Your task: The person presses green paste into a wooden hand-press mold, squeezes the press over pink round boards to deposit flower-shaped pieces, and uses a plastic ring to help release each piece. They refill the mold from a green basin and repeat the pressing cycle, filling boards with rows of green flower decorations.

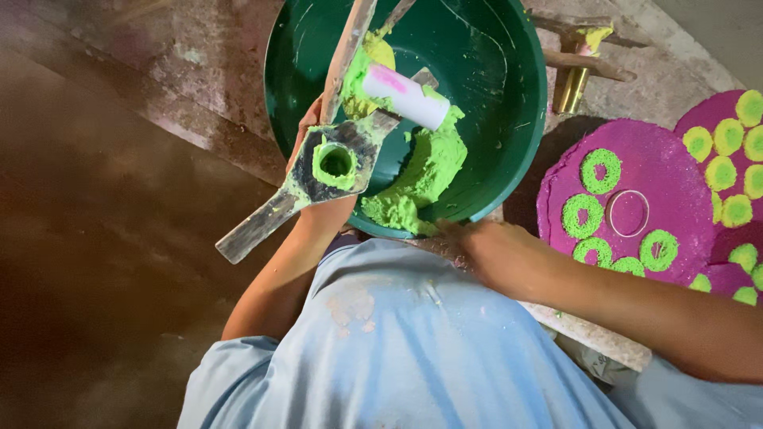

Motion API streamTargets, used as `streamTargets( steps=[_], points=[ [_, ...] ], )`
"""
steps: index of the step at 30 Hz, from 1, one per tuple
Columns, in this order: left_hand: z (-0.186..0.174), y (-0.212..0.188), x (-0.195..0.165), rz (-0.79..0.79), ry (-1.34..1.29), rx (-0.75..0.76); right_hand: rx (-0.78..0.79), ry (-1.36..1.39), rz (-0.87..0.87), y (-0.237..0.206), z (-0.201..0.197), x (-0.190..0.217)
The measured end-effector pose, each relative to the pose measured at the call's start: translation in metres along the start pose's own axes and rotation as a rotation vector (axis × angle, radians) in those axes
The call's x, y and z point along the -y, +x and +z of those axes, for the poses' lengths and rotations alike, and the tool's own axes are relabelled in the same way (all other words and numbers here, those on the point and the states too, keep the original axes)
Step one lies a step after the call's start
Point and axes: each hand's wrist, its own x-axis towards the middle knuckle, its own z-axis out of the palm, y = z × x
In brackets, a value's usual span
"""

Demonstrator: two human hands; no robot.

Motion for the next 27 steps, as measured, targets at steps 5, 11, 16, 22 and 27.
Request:
streamTargets(
  steps=[5, 11, 16, 22, 27],
  points=[
    [-0.007, 0.022, -0.010, 0.083, 0.131, 0.011, -0.158, 0.232, -0.205, -0.042, -0.037, -0.008],
    [-0.011, 0.041, -0.038, 0.379, 1.055, 0.297, -0.192, 0.367, -0.287, -0.058, -0.103, -0.031],
    [0.009, 0.038, -0.035, 0.306, 0.831, 0.440, -0.408, -0.247, -0.027, -0.025, -0.121, -0.003],
    [0.012, 0.026, 0.004, 0.044, 0.538, 0.553, -0.738, -0.859, -0.371, -0.003, -0.070, 0.050],
    [-0.018, 0.049, -0.009, 0.143, 0.977, 0.479, -0.691, -0.676, -0.221, -0.070, -0.112, 0.037]
  ],
)
